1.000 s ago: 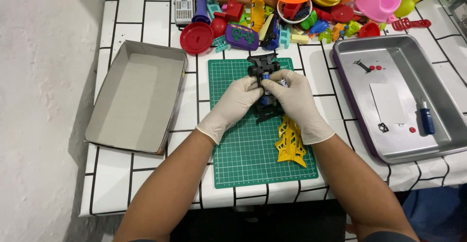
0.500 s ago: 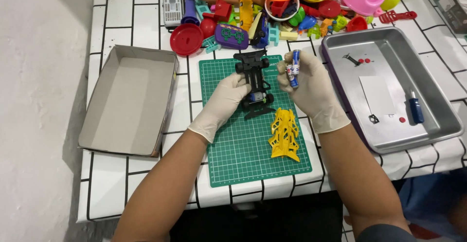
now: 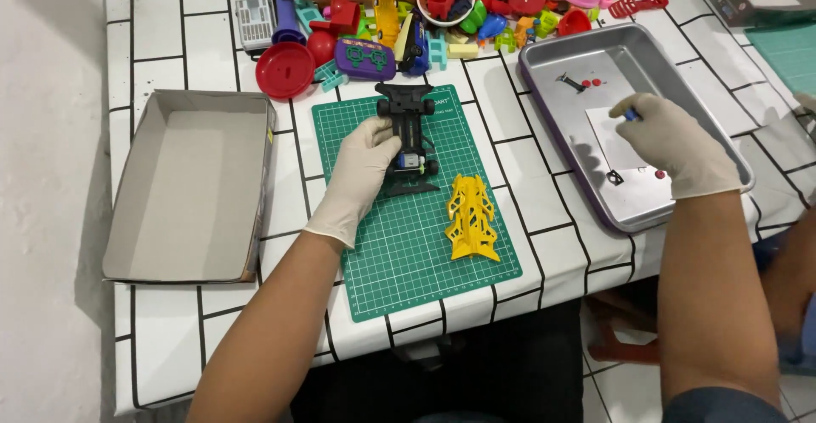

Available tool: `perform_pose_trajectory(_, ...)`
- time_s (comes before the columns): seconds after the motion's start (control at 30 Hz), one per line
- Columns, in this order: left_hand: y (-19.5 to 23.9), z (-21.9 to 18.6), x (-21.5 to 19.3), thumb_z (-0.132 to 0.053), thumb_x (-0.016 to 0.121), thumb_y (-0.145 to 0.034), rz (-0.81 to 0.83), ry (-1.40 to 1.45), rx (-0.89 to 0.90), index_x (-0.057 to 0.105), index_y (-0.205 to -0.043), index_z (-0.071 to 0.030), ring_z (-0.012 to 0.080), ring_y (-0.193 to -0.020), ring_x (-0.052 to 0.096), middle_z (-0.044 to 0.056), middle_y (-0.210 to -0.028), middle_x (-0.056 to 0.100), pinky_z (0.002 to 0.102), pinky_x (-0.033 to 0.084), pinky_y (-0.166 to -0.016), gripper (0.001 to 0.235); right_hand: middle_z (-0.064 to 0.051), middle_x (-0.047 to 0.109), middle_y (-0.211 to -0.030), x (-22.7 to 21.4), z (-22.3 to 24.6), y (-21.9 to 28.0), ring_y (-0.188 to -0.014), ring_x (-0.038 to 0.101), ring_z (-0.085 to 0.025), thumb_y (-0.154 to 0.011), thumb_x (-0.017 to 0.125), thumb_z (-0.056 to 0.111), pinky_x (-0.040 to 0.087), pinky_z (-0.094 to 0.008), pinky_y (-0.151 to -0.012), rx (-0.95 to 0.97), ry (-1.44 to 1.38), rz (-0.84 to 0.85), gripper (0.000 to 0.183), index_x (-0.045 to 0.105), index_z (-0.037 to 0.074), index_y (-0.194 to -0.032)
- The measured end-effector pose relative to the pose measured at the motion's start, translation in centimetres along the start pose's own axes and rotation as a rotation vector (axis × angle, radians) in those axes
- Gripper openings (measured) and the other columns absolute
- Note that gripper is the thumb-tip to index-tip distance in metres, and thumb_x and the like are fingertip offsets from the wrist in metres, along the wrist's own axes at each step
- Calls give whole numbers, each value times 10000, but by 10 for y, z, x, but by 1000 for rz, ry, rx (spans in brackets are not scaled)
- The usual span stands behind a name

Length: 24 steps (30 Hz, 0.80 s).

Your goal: A person wearing gloves assembles a mini 4WD toy car by installing two AA batteries, a motor, and gears into the chassis, then snapping on a yellow body cover and using a small tool to secure parts.

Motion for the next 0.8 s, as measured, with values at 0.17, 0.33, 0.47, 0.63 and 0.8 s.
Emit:
perform_pose_trajectory(0.17, 2, -5, -4, -65, 573, -899, -31, -54, 54, 630, -1243, -24, 182, -1152, 657, 94, -1219, 698, 286, 548, -995, 351, -212, 653, -1001, 3, -34, -24, -655, 585, -367, -845, 406, 7, 442, -462, -561, 35, 2, 6, 524, 657, 92, -1298)
perform_pose_trajectory(0.33, 13, -16, -1, -111, 571, -936, -33, -111, 26, 661, -1236, -37, 157, -1101, 677, 66, -1173, 727, 270, 563, -962, 322, -196, 672, -995, 11, -44, -38, -670, 558, -326, -885, 497, 53, 434, -430, -505, -69, -134, -67, 385, 686, 82, -1219)
perform_pose_trajectory(0.47, 10, -13, -1, -125, 565, -943, -34, -158, 38, 662, -1228, -46, 155, -1088, 672, 60, -1161, 724, 274, 559, -950, 311, -102, 642, -1176, 21, -45, -52, -920, 609, -265, -913, 601, 95, 479, -394, -723, -226, -145, -111, 307, 723, 133, -1191)
perform_pose_trajectory(0.63, 7, -7, -5, -125, 565, -938, -65, -160, 22, 655, -1242, -38, 156, -1070, 670, 65, -1152, 718, 273, 567, -939, 329, -112, 689, -934, 23, -24, -25, -800, 614, -218, -897, 559, 46, 453, -354, -659, -225, -182, -71, 354, 722, 135, -1198)
perform_pose_trajectory(0.8, 5, -4, -10, -153, 602, -915, -99, -202, 36, 664, -1234, -40, 137, -1007, 641, 39, -1092, 698, 258, 534, -905, 344, -63, 692, -1151, 23, -25, -36, -916, 656, -173, -942, 674, 61, 495, -309, -825, -338, -348, -82, 302, 689, 93, -1242)
Point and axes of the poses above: each hand's wrist, its own y-axis away from the middle knuckle, its own x-axis out of the palm, z = x × y, the point moved 8 cm from there along -y, towards the middle knuckle
